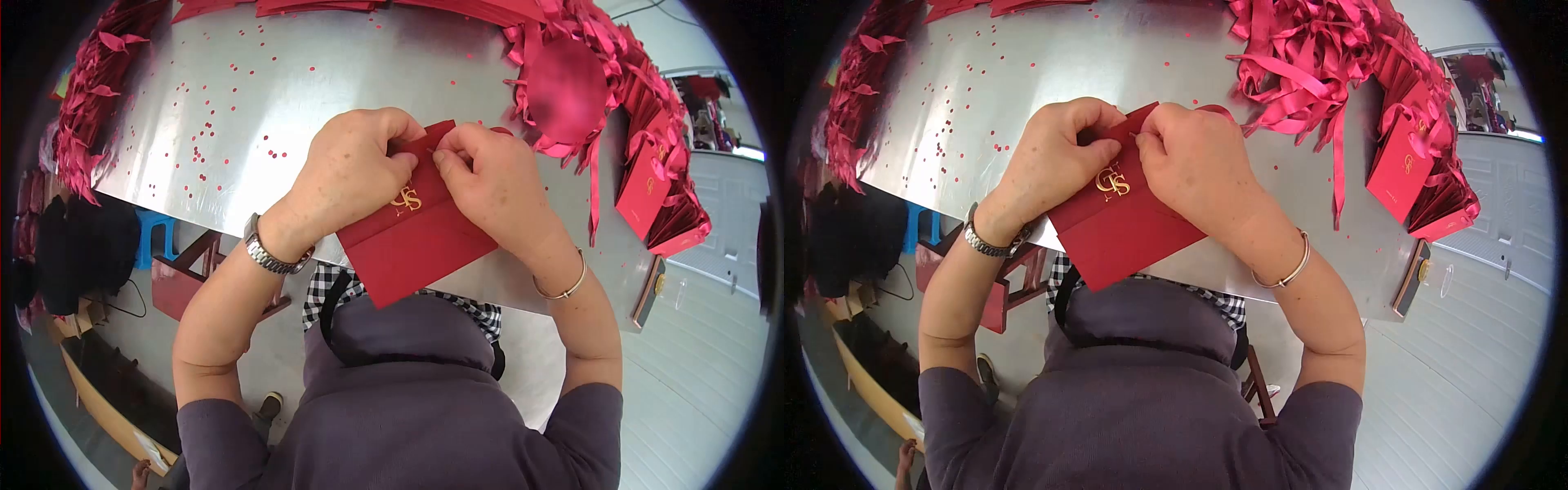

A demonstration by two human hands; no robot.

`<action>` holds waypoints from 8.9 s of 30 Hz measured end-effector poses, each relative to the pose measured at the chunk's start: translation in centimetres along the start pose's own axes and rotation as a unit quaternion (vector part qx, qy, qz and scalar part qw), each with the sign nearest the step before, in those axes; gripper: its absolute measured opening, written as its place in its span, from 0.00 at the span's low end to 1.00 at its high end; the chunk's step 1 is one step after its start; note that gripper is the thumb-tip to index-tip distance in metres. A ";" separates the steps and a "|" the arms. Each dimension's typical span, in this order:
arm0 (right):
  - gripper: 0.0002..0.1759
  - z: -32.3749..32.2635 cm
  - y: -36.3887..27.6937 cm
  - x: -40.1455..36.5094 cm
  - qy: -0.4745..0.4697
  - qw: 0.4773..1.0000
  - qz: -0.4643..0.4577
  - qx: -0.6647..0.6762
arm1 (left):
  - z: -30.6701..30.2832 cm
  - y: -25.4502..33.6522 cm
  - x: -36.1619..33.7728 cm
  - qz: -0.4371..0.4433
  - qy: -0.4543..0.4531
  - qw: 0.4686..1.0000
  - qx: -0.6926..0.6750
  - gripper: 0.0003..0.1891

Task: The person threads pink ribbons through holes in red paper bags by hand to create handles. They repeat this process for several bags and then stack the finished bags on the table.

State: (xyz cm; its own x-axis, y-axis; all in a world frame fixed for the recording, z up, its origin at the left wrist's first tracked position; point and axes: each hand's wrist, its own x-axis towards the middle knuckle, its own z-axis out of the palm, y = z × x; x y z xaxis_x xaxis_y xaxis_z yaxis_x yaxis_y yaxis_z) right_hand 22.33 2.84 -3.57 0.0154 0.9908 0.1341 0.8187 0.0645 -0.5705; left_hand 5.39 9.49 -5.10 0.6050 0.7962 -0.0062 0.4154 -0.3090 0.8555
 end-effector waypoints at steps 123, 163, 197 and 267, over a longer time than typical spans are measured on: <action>0.09 4.7 -4.6 -0.9 -0.026 0.991 -0.129 0.006 | -5.0 -2.9 -5.4 -0.019 -0.052 0.995 -0.081 0.08; 0.12 2.1 -5.5 -2.7 0.111 0.935 -0.269 -0.201 | -5.1 -3.0 -2.9 0.119 -0.051 0.986 0.105 0.03; 0.39 0.0 -1.1 -7.7 -0.050 0.980 -0.088 -0.170 | -6.9 -4.9 -0.4 0.184 0.206 0.930 0.243 0.09; 0.04 3.1 -0.4 -1.6 0.156 0.985 -0.011 0.075 | -1.6 1.0 1.2 -0.053 -0.022 0.991 0.120 0.13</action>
State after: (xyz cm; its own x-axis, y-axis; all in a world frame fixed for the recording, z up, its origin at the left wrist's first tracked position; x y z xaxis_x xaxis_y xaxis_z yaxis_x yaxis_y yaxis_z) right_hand 20.19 1.65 -6.08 0.1925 0.9059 0.3772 0.7279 0.1260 -0.6740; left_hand 5.46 10.98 -3.47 0.5764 0.8088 -0.1165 0.6249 -0.3445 0.7005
